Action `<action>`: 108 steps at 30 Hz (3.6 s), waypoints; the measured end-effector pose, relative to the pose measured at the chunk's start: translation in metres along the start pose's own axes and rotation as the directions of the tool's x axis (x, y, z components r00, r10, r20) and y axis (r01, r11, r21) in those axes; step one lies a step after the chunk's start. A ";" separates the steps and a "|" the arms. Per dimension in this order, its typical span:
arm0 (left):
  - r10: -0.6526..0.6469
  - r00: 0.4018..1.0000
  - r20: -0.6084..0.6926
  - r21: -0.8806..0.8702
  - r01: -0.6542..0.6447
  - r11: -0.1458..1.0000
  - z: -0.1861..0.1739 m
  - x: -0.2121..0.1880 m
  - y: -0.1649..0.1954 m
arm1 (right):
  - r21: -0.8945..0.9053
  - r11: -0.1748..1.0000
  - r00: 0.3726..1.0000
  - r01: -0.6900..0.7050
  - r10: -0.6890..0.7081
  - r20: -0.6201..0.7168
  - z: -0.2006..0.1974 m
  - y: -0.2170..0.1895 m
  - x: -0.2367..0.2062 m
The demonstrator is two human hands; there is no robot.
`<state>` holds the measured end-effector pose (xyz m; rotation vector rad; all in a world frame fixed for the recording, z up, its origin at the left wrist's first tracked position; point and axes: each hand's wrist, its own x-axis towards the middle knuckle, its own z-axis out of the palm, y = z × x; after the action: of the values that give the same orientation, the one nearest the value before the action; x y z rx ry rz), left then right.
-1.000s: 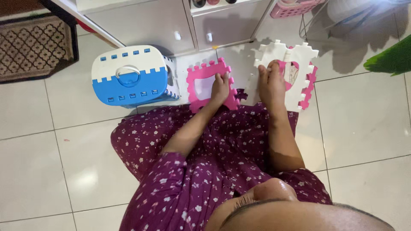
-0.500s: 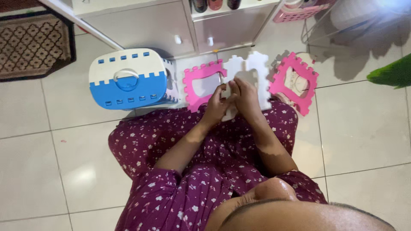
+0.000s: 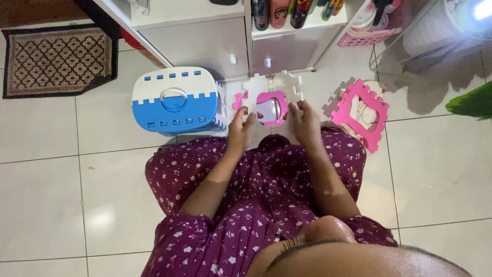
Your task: The person sits on the tiled floor and takes apart two folding foam step stools, separating their interlocking pink, blue and white panels by hand, then snaps the panels back together to rebuild the stools.
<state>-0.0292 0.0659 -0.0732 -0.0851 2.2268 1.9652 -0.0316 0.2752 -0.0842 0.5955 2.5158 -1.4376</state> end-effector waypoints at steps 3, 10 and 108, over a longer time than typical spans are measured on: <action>-0.193 0.978 -0.084 0.457 0.210 0.864 0.028 -0.026 0.010 | -0.024 0.989 0.986 0.149 -0.151 -0.072 0.034 -0.005 -0.024; 0.359 0.933 -0.020 0.289 -0.338 0.896 0.047 -0.043 0.015 | 0.109 0.853 0.859 0.510 -0.500 -0.106 0.039 -0.007 -0.058; 0.281 0.903 0.324 0.527 -0.419 0.739 0.236 0.076 -0.031 | -0.190 0.941 0.679 -0.280 0.054 -0.732 -0.184 0.237 0.037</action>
<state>-0.0781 0.3005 -0.1434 0.6554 2.7154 1.2199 0.0438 0.5488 -0.1879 1.5419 3.0247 -0.8101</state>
